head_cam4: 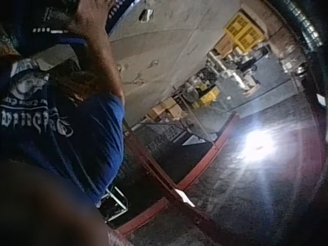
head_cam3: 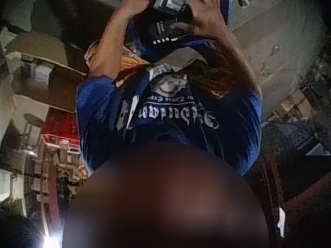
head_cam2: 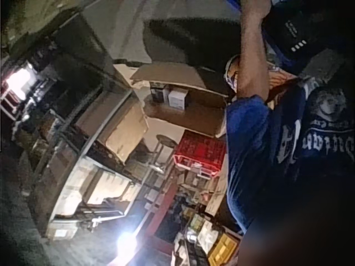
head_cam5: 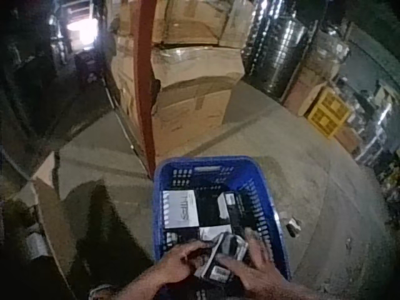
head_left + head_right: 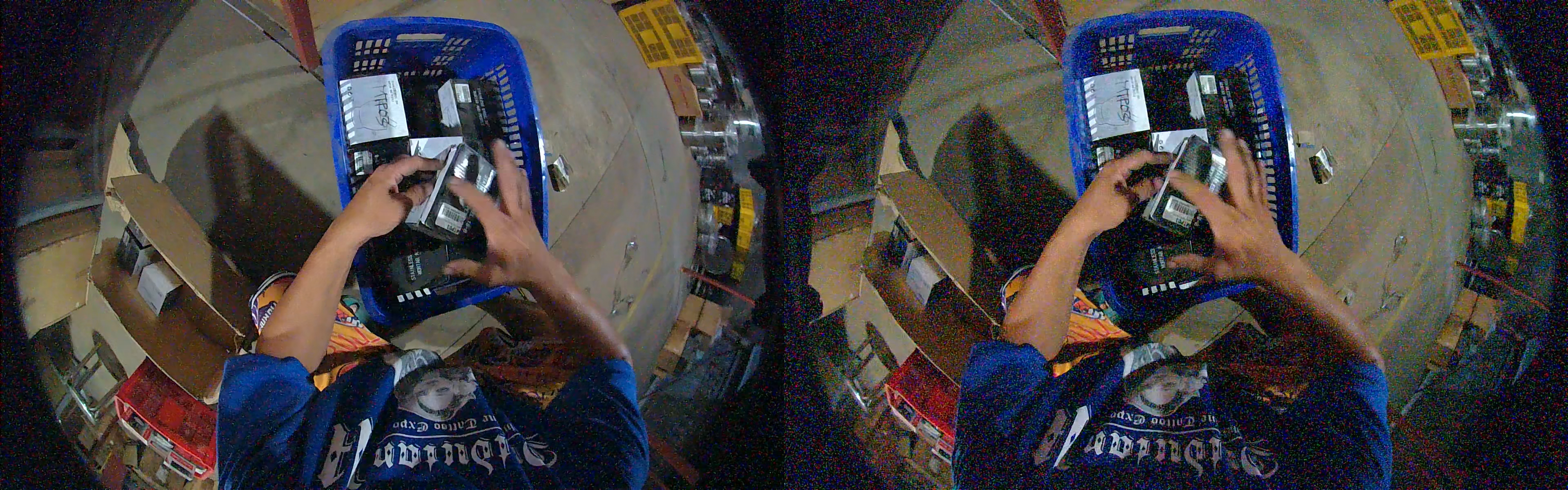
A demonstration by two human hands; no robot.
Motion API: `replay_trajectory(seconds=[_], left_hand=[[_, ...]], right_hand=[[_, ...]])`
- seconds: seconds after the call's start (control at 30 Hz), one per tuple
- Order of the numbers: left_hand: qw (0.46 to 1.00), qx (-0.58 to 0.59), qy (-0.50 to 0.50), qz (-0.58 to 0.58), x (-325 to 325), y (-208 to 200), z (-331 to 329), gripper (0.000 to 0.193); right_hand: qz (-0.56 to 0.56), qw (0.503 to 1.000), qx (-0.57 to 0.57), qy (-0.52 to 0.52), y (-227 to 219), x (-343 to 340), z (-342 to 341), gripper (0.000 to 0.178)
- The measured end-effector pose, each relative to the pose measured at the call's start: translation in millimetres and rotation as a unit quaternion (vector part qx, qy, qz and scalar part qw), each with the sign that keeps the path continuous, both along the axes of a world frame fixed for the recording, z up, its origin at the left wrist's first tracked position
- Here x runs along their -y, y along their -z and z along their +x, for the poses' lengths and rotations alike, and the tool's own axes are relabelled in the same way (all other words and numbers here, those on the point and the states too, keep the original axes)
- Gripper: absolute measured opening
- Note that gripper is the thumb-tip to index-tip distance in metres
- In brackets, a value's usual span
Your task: The person repeatedly picks small black and white product boxes from a large cardboard carton and places them into a blue plastic basket. The person arranges the boxes inside the basket as they fill it.
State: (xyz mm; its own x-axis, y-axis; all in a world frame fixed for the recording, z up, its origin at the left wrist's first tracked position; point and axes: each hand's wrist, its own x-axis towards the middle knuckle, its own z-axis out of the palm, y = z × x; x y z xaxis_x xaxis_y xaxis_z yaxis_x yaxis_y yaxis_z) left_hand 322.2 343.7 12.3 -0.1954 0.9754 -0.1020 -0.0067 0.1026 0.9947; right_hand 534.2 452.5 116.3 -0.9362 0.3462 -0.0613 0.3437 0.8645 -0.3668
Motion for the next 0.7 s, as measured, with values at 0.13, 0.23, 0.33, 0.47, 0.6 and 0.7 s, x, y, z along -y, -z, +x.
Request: replay_trajectory(seconds=[0.13, 0.23, 0.33, 0.47, 0.6, 0.7], left_hand=[[1.000, 0.017, -0.019, -0.005, -3.2, -10.8, 2.4, 0.037], [0.999, -0.022, -0.021, -0.037, -3.1, -15.8, 2.3, 0.039], [0.997, -0.046, -0.036, -0.041, -2.8, -13.7, -1.7, 0.032], [0.999, -0.011, -0.032, -0.026, -2.0, -6.4, -5.4, 0.026], [0.999, -0.014, -0.041, -0.015, -0.4, -1.7, -5.1, 0.025], [0.999, -0.017, -0.040, -0.027, 0.5, -0.7, -6.2, 0.025]], right_hand=[[0.023, 0.996, 0.081, -0.005, 2.7, -2.1, -34.0, 0.077], [-0.005, 1.000, -0.012, -0.018, 7.2, -9.6, -28.3, 0.073], [0.005, 0.999, -0.034, -0.043, 12.6, -13.0, -19.3, 0.074], [0.025, 0.998, 0.010, -0.052, 21.9, -11.1, -24.9, 0.075], [0.044, 0.996, 0.032, -0.065, 25.1, -10.5, -31.5, 0.075], [0.050, 0.996, 0.042, -0.059, 24.1, -8.3, -29.9, 0.077]])
